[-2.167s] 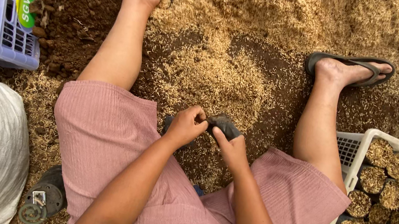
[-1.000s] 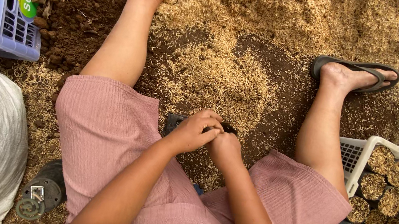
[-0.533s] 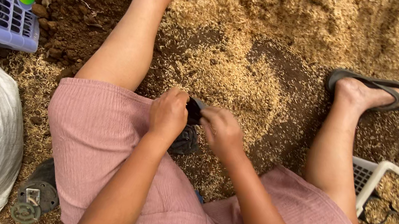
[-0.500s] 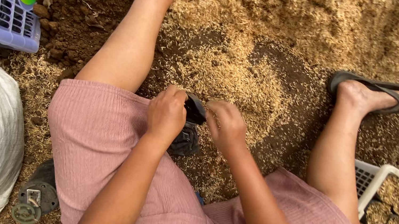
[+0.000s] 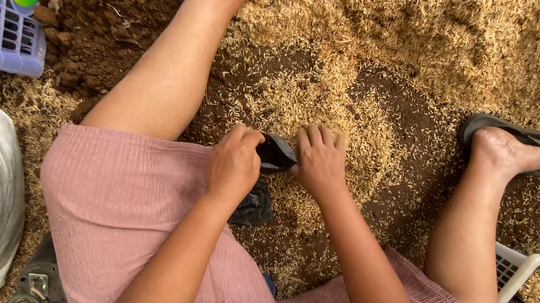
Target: The person sits on the ground and fills small black plastic pots with a mixture of soil and sawdust. They scoop the mixture by hand, pack it into the pots, and place the filled pots into a white crate.
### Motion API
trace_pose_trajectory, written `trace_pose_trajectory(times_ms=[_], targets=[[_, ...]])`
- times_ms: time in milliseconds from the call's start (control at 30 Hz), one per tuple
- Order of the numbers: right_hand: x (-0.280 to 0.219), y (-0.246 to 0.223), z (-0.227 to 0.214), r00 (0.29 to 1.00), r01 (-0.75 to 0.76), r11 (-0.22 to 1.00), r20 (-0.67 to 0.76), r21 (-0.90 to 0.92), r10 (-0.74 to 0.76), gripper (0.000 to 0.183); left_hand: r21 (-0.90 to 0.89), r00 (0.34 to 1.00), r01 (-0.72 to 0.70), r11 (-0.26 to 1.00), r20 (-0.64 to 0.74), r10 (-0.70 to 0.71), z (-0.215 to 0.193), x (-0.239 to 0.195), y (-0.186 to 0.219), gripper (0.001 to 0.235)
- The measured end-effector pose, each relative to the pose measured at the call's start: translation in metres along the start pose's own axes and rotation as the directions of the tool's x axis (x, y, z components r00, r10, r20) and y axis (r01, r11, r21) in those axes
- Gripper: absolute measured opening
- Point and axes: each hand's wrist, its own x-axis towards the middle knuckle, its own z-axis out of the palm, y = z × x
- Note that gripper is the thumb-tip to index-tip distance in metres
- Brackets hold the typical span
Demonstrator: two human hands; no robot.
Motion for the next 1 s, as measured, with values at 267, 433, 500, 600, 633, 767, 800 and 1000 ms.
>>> trace_pose_trajectory(times_ms=[267, 433, 500, 600, 633, 767, 800, 1000], targets=[[-0.017, 0.004, 0.050, 0.969, 0.034, 0.999, -0.244, 0.026, -0.027, 0.063, 0.035, 0.990, 0.044, 0.998, 0.133, -0.049, 0.035, -0.013, -0.015, 0.020], [0.000, 0.027, 0.071, 0.900, 0.060, 0.943, -0.427, 0.327, 0.091, 0.044, 0.122, 0.977, 0.045, 0.991, 0.201, -0.069, 0.042, -0.013, -0.019, 0.020], [-0.003, 0.036, 0.060, 0.931, -0.133, 0.755, -0.180, 0.642, 0.317, 0.046, 0.128, 0.976, 0.028, 0.991, 0.212, -0.055, 0.042, -0.015, -0.017, 0.025], [-0.018, 0.039, 0.032, 0.892, -0.265, 0.225, 0.150, 0.938, 0.426, 0.055, 0.080, 0.979, -0.018, 0.997, 0.204, 0.001, 0.041, -0.020, -0.015, 0.035], [-0.023, 0.036, 0.023, 0.878, -0.268, 0.011, 0.239, 0.963, 0.414, 0.060, 0.064, 0.976, -0.034, 0.997, 0.218, 0.019, 0.041, -0.021, -0.015, 0.040], [-0.041, 0.011, 0.003, 0.965, -0.124, -0.449, 0.212, 0.885, 0.152, 0.037, 0.022, 0.975, -0.048, 0.999, 0.219, 0.042, 0.044, -0.025, -0.010, 0.050], [-0.042, 0.004, 0.003, 0.963, -0.153, -0.473, 0.238, 0.868, 0.127, 0.035, 0.009, 0.969, -0.029, 1.000, 0.247, 0.026, 0.045, -0.025, -0.010, 0.053], [-0.035, -0.022, 0.013, 0.956, -0.171, -0.471, 0.261, 0.865, 0.131, 0.031, -0.006, 0.959, -0.005, 1.000, 0.285, 0.006, 0.045, -0.026, -0.012, 0.064]])
